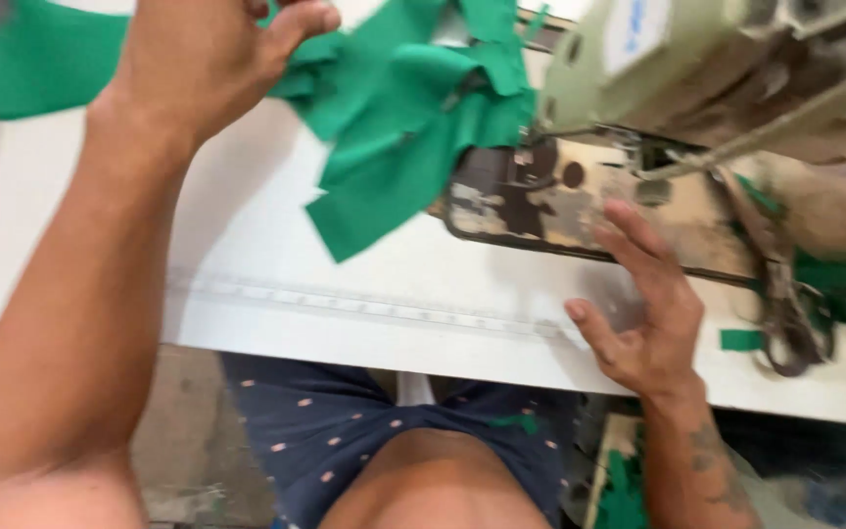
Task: The person is sewing green fabric strips using an industrial sewing machine and cutting them to length with scissors.
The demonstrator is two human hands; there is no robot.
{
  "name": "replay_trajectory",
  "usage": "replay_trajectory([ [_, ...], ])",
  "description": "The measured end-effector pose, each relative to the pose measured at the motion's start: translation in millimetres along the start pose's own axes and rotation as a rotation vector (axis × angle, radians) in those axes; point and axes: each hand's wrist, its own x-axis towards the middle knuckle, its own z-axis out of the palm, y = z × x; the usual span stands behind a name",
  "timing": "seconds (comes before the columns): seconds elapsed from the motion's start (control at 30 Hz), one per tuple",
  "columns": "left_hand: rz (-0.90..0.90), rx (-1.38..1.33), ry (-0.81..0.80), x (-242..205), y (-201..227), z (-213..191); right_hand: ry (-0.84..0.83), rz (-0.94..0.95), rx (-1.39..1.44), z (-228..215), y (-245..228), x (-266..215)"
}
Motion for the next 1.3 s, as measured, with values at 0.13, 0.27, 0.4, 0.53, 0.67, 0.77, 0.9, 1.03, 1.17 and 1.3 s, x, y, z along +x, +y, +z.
replay_trajectory([
  [0.13,-0.226,-0.136,-0.104,-13.9,-43.1,-1.6,-0.039,-0.028,-0.056,9.4,-1.1,3.6],
  [0.27,-0.128,-0.081,-0.087,-11.1,-42.0,-4.1,-0.042,0.052,-0.1,9.7,-1.2,1.0],
  [0.4,-0.069,0.077,-0.225,-8.6,-41.9,0.5,0.003,0.087,-0.104,8.0,-2.5,-3.0],
  [0.53,-0.269,-0.121,-0.165,1.4,-47.5,-29.3,0.035,0.043,-0.09,6.8,0.4,-5.8],
  [0.67,-0.168,-0.522,-0.061,-3.8,-23.2,-77.4,0.07,0.076,-0.043,4.9,-0.5,-8.6],
  [0.77,-0.077,-0.424,-0.046,-15.4,48.3,-85.5,0.203,0.162,0.037,8.1,0.4,-16.5],
  [0.9,0.111,-0.335,-0.008,-54.3,177.5,19.2,0.392,0.403,0.052,16.1,-6.2,-45.3],
  [1.03,0.272,-0.032,-0.12,-99.5,213.9,112.3,0.417,0.439,-0.068,19.3,-12.4,-63.9],
  [1.17,0.237,-0.22,-0.202,-60.2,230.2,72.4,0.392,0.434,-0.2,15.5,-34.1,-60.9],
  [1.3,0.428,-0.303,-0.371,-22.7,228.6,76.5,0.242,0.531,-0.349,24.2,-45.4,-52.3],
])
